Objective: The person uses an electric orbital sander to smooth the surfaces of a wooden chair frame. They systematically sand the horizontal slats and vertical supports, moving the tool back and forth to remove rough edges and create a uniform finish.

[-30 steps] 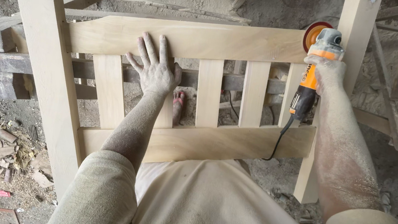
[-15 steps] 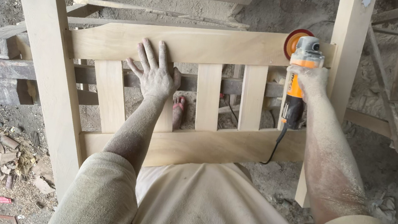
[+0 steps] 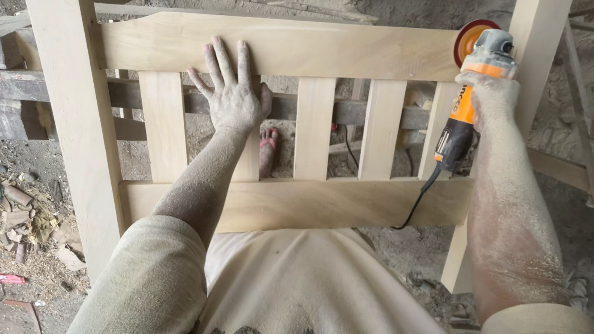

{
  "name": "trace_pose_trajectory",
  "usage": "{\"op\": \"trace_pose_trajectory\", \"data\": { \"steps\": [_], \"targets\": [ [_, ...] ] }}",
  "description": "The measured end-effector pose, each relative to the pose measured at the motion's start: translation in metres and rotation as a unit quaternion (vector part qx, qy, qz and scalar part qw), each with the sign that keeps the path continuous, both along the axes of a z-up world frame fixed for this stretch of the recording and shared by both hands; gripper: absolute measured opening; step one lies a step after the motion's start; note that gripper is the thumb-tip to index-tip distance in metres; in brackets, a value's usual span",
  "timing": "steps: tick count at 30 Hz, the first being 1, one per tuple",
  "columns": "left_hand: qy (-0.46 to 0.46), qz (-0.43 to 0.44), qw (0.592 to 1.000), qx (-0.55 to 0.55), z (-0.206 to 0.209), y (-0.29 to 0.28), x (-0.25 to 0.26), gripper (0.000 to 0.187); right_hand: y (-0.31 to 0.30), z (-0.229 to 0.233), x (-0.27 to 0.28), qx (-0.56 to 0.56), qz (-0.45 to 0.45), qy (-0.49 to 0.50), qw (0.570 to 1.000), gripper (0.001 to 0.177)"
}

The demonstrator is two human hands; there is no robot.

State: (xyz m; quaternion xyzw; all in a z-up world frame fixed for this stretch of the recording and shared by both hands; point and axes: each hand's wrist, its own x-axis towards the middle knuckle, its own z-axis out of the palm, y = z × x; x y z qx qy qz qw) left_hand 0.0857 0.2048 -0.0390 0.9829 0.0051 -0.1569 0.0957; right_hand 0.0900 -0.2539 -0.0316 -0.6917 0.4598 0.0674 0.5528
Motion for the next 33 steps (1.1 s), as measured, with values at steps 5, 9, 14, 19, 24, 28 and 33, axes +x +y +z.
{"op": "trace_pose_trajectory", "data": {
  "steps": [5,9,14,19,24,28,33],
  "targets": [
    [0.021,0.008,1.000,-0.020,0.002,0.002,-0.005,0.087,-0.002,-0.003,-0.007,-0.029,0.043,-0.005,0.999,0.038],
    [0.026,0.004,1.000,-0.010,0.003,0.002,-0.004,0.089,0.000,0.002,-0.006,-0.002,-0.009,0.021,1.000,0.037],
    [0.017,-0.002,1.000,-0.008,0.002,0.001,-0.003,0.088,0.014,0.014,-0.004,0.009,-0.024,0.046,0.999,0.040],
    [0.028,-0.004,1.000,-0.010,0.001,0.003,-0.004,0.092,0.038,0.022,-0.001,-0.040,0.043,0.051,0.997,0.037],
    [0.014,-0.003,1.000,-0.008,-0.002,0.004,-0.001,0.091,0.042,0.036,0.001,0.014,-0.022,0.021,0.999,0.035],
    [0.003,-0.006,1.000,-0.021,-0.004,0.002,-0.003,0.089,0.069,0.021,-0.006,0.020,0.028,0.034,0.999,0.033],
    [0.017,0.000,1.000,-0.016,0.001,0.003,-0.002,0.090,0.062,0.004,-0.006,0.006,0.034,0.015,0.999,0.034]
  ]
}}
